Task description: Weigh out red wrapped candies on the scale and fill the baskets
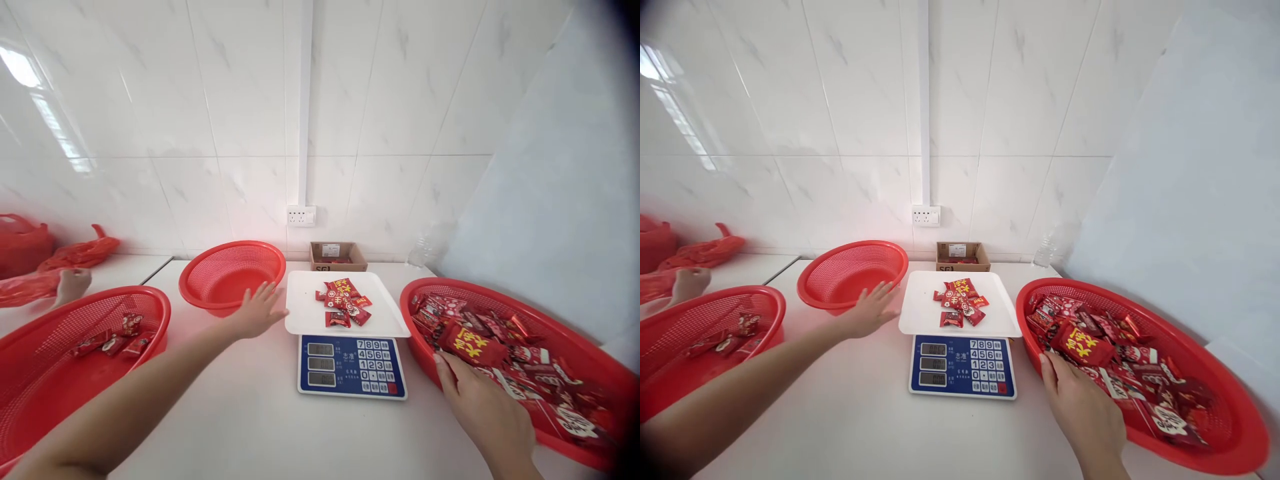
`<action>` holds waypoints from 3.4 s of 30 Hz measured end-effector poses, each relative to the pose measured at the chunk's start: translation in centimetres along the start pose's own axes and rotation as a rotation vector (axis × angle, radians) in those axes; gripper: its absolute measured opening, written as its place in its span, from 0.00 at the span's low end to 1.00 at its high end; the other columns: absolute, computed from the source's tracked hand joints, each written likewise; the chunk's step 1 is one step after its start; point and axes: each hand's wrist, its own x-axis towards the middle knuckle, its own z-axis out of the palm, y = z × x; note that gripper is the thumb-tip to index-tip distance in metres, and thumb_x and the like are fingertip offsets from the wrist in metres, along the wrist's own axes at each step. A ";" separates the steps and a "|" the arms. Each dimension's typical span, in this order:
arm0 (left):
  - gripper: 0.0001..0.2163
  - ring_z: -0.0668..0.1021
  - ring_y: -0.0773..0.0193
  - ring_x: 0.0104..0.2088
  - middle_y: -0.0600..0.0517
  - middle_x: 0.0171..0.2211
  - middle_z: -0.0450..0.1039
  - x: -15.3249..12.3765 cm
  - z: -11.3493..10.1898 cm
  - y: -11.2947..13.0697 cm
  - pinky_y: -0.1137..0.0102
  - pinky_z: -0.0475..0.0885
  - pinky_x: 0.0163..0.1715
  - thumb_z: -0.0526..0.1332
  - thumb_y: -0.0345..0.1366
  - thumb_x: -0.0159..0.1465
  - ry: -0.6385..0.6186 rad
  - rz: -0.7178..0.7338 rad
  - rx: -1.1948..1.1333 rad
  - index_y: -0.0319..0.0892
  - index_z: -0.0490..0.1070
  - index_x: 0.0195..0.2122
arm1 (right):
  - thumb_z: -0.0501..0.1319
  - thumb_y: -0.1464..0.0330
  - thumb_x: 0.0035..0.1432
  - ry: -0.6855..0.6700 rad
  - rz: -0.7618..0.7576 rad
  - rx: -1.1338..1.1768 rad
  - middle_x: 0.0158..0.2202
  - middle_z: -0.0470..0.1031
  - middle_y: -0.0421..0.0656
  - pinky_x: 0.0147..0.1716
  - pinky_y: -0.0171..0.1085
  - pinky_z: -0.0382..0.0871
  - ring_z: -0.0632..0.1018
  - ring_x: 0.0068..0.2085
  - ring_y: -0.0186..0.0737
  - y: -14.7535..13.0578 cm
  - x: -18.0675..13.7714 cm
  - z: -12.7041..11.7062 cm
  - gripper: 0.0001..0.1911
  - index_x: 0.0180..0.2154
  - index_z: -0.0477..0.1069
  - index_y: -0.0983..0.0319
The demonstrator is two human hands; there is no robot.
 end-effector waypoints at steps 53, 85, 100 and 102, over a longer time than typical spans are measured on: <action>0.43 0.39 0.36 0.64 0.44 0.67 0.35 12.2 5.1 15.4 0.34 0.39 0.52 0.50 0.66 0.50 -0.034 0.219 -0.124 0.54 0.45 0.64 | 0.42 0.57 0.61 0.051 -0.127 0.066 0.43 0.77 0.47 0.35 0.39 0.73 0.79 0.37 0.45 1.5 0.2 1.0 0.26 0.48 0.73 0.58; 0.23 0.69 0.48 0.49 0.41 0.50 0.65 6.5 -3.2 -2.6 0.56 0.67 0.42 0.45 0.47 0.65 0.435 -0.218 -0.026 0.46 0.53 0.60 | 0.42 0.57 0.60 0.085 -0.131 0.040 0.44 0.76 0.47 0.29 0.40 0.71 0.78 0.36 0.46 1.4 -0.1 1.2 0.27 0.47 0.73 0.58; 0.11 0.73 0.61 0.43 0.50 0.39 0.74 8.4 4.8 9.6 0.69 0.67 0.43 0.53 0.34 0.63 0.212 0.290 -0.012 0.45 0.75 0.38 | 0.40 0.56 0.60 0.003 -0.095 0.016 0.46 0.75 0.47 0.32 0.41 0.72 0.78 0.38 0.47 1.2 -0.4 0.6 0.28 0.49 0.71 0.58; 0.11 0.73 0.62 0.43 0.50 0.39 0.74 8.6 4.4 9.2 0.71 0.67 0.42 0.53 0.28 0.61 0.260 0.246 -0.021 0.44 0.75 0.37 | 0.41 0.56 0.60 0.022 -0.108 0.021 0.46 0.75 0.47 0.32 0.41 0.72 0.78 0.38 0.47 1.3 -0.3 0.7 0.27 0.49 0.72 0.58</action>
